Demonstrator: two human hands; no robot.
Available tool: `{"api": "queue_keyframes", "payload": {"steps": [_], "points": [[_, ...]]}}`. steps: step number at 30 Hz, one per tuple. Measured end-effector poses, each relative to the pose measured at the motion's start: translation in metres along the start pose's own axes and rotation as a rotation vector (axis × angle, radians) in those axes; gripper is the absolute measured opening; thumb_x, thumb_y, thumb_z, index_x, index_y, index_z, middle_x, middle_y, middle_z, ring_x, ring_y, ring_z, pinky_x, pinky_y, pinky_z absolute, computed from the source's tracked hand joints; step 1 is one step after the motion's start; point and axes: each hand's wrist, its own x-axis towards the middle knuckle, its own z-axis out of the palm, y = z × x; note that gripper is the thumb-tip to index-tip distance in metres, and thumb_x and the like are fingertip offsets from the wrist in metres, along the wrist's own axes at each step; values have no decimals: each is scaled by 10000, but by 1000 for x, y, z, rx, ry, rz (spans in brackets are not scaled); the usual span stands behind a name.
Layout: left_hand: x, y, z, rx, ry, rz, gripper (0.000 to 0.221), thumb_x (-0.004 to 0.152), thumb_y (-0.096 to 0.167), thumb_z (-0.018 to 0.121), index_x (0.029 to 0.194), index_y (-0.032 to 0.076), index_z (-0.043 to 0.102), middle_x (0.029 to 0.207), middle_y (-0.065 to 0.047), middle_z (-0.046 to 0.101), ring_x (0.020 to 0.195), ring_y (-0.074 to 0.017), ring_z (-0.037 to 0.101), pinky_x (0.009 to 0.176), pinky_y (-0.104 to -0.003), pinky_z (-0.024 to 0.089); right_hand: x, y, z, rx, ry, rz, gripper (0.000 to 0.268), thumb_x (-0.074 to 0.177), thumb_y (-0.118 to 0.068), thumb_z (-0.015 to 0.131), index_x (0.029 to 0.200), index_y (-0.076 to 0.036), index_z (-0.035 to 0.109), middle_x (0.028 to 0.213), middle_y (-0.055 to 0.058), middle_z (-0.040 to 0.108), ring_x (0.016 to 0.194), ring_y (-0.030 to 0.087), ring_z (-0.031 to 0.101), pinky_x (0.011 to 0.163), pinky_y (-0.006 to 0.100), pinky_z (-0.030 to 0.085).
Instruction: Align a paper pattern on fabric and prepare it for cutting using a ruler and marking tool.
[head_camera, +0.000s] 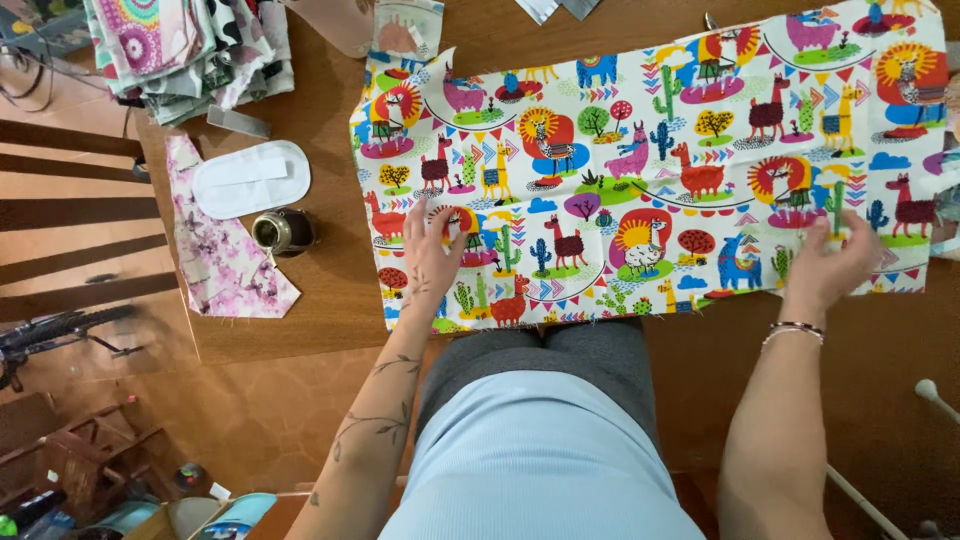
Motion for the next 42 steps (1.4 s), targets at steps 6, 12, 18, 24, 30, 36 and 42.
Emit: {"api": "queue_keyframes", "payload": {"steps": [6, 12, 18, 24, 30, 36, 42], "points": [[3, 12, -2, 5, -37, 91, 443, 917, 311, 747, 1304, 138, 620, 1555, -201, 376, 1408, -426, 374, 1103, -580, 368, 12, 65, -13, -20, 111, -32, 287, 976, 34, 799, 1212, 1, 639, 1210, 217, 557, 1066, 322, 575, 826, 398, 601], [3, 6, 7, 36, -42, 128, 489, 912, 314, 752, 1342, 141, 597, 1566, -209, 355, 1429, -413, 360, 1139, -588, 319, 20, 114, -20, -27, 116, 204, 455, 962, -19, 882, 1271, -23, 549, 1268, 240, 509, 1148, 396, 562, 933, 497, 541], [5, 7, 6, -8, -78, 98, 541, 898, 310, 774, 1379, 150, 586, 1564, -213, 354, 1415, -438, 350, 1105, -600, 357, 23, 108, -28, 134, 89, 483, 482, 945, -65, 831, 1305, -117, 514, 1317, 151, 476, 1150, 280, 664, 947, 340, 678], [8, -3, 9, -3, -125, 126, 572, 918, 348, 742, 1420, 142, 561, 1574, -203, 347, 1427, -436, 327, 1108, -591, 366, 29, 144, -28, 181, 154, 422, 538, 872, -47, 873, 1294, -90, 543, 1247, 158, 674, 1129, 266, 719, 914, 379, 657], [8, -25, 0, -204, -38, 52, 408, 968, 214, 689, 1361, 143, 604, 1511, -172, 468, 1371, -361, 474, 1051, -495, 446, 39, 216, -13, 485, 234, 428, 653, 878, 54, 924, 1313, -114, 467, 1308, 140, 665, 1167, 248, 770, 966, 401, 735], [-9, -42, -18, -153, -20, 4, 409, 952, 172, 681, 1353, 170, 601, 1508, -146, 445, 1410, -344, 400, 1092, -513, 418, 29, 171, -16, 760, 184, 551, 406, 843, -241, 980, 1097, -105, 694, 1170, 73, 848, 1003, 186, 898, 867, 439, 826], [-29, -32, -19, 50, -12, 75, 461, 930, 310, 748, 1345, 164, 611, 1544, -167, 398, 1436, -379, 362, 1162, -589, 272, 13, 92, -47, 665, -108, 688, 652, 868, -179, 927, 1329, -156, 466, 1351, 14, 743, 1271, 158, 752, 1050, 378, 681]]}}
